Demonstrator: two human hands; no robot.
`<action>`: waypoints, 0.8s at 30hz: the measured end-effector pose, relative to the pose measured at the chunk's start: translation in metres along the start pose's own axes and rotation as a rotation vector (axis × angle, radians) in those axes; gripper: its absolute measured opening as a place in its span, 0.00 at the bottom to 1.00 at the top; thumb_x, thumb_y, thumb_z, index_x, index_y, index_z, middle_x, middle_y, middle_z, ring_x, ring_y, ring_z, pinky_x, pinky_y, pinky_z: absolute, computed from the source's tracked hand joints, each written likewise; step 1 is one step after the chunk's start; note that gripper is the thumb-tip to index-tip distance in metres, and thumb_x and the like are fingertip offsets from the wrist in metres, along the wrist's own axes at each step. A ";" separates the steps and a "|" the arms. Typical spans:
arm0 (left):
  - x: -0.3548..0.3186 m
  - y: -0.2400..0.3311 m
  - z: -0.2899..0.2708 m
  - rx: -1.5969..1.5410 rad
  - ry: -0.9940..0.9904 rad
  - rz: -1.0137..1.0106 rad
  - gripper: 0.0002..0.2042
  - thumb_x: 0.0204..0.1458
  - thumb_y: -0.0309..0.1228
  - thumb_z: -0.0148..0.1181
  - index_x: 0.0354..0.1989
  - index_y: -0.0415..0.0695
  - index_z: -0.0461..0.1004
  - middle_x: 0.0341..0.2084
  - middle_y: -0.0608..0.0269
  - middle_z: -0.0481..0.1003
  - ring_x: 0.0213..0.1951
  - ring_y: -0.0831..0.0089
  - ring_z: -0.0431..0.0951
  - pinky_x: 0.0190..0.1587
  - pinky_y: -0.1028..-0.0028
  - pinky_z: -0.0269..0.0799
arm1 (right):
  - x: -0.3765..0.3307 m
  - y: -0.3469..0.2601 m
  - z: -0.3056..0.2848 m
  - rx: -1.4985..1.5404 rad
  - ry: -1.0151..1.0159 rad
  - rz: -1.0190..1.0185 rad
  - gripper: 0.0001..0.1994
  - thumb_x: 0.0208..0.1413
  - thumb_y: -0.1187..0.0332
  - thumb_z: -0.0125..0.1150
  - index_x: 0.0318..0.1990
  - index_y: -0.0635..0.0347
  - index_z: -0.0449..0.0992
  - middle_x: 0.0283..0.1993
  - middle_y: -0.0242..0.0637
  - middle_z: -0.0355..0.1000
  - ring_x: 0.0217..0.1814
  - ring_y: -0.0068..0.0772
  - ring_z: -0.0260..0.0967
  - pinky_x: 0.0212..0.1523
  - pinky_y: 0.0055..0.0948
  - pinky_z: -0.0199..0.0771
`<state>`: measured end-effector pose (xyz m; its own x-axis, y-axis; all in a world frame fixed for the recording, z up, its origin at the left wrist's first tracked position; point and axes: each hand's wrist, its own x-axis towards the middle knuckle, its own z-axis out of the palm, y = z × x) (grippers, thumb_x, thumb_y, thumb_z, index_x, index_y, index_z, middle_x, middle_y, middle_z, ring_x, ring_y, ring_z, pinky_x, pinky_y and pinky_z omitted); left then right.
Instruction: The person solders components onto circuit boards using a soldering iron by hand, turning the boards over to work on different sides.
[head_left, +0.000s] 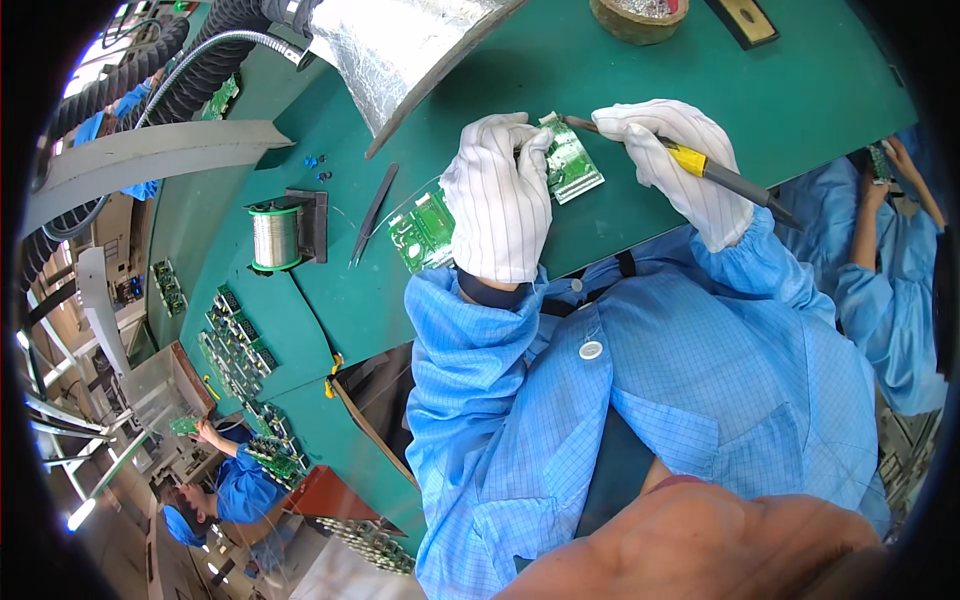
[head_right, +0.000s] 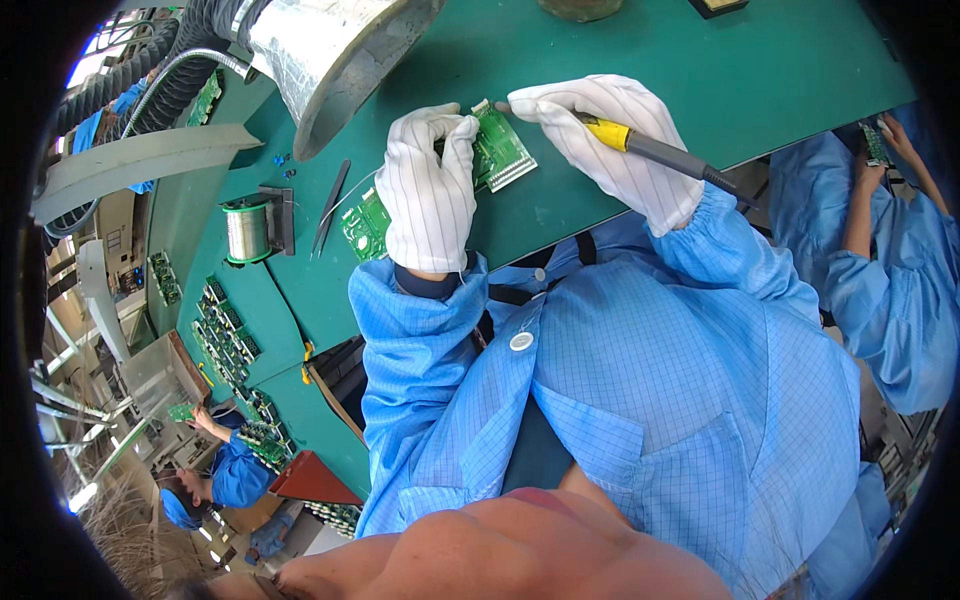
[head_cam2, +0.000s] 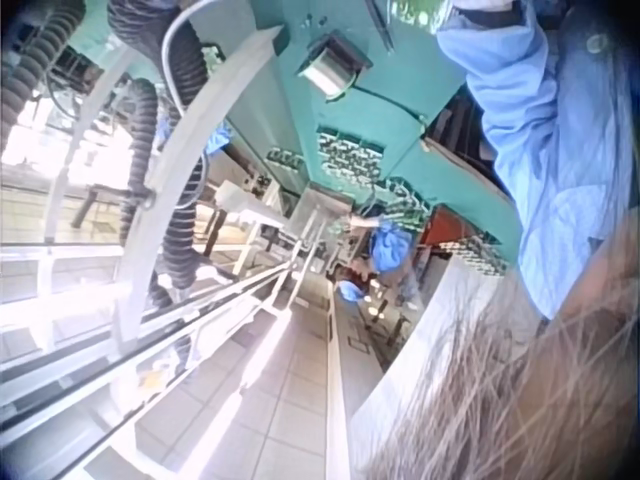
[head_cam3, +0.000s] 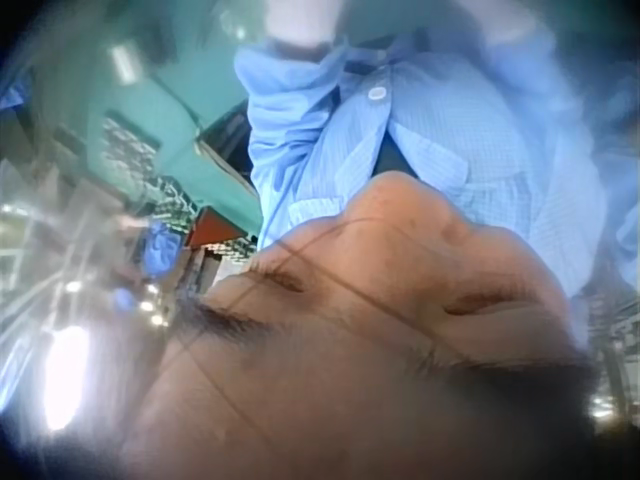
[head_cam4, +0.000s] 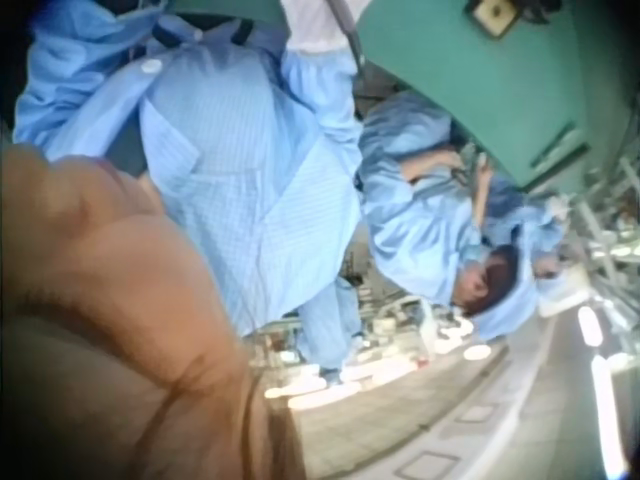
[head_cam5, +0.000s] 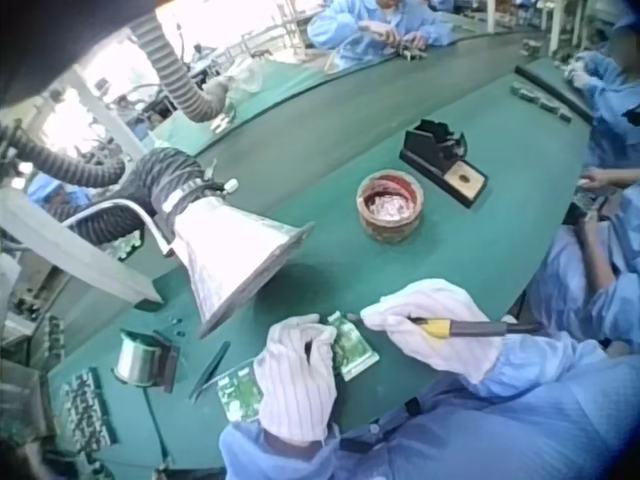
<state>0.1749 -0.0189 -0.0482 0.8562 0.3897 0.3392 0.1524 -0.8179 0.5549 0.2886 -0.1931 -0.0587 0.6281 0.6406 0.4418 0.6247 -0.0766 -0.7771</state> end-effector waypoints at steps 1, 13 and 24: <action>0.000 -0.001 0.001 0.000 -0.001 -0.001 0.07 0.57 0.32 0.61 0.36 0.42 0.74 0.40 0.56 0.78 0.41 0.57 0.77 0.42 0.60 0.73 | 0.001 0.001 0.000 0.001 0.000 0.001 0.07 0.61 0.68 0.61 0.43 0.54 0.82 0.42 0.32 0.82 0.41 0.31 0.79 0.46 0.29 0.77; -0.007 -0.002 0.006 0.015 0.047 0.045 0.06 0.54 0.27 0.61 0.38 0.45 0.71 0.42 0.58 0.76 0.43 0.57 0.76 0.47 0.59 0.69 | 0.006 -0.005 -0.010 -0.231 -0.118 -0.169 0.08 0.61 0.69 0.60 0.44 0.58 0.82 0.46 0.35 0.81 0.55 0.39 0.76 0.59 0.38 0.71; -0.009 0.001 0.006 0.040 0.130 0.088 0.04 0.57 0.28 0.61 0.36 0.44 0.72 0.40 0.59 0.77 0.43 0.59 0.76 0.46 0.61 0.70 | 0.013 0.000 -0.037 -0.099 0.228 0.147 0.13 0.66 0.63 0.57 0.50 0.62 0.80 0.46 0.36 0.80 0.37 0.22 0.74 0.40 0.21 0.75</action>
<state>0.1699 -0.0259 -0.0554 0.7963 0.3650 0.4824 0.1014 -0.8667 0.4884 0.3137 -0.2129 -0.0365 0.7963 0.4293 0.4262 0.5546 -0.2366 -0.7978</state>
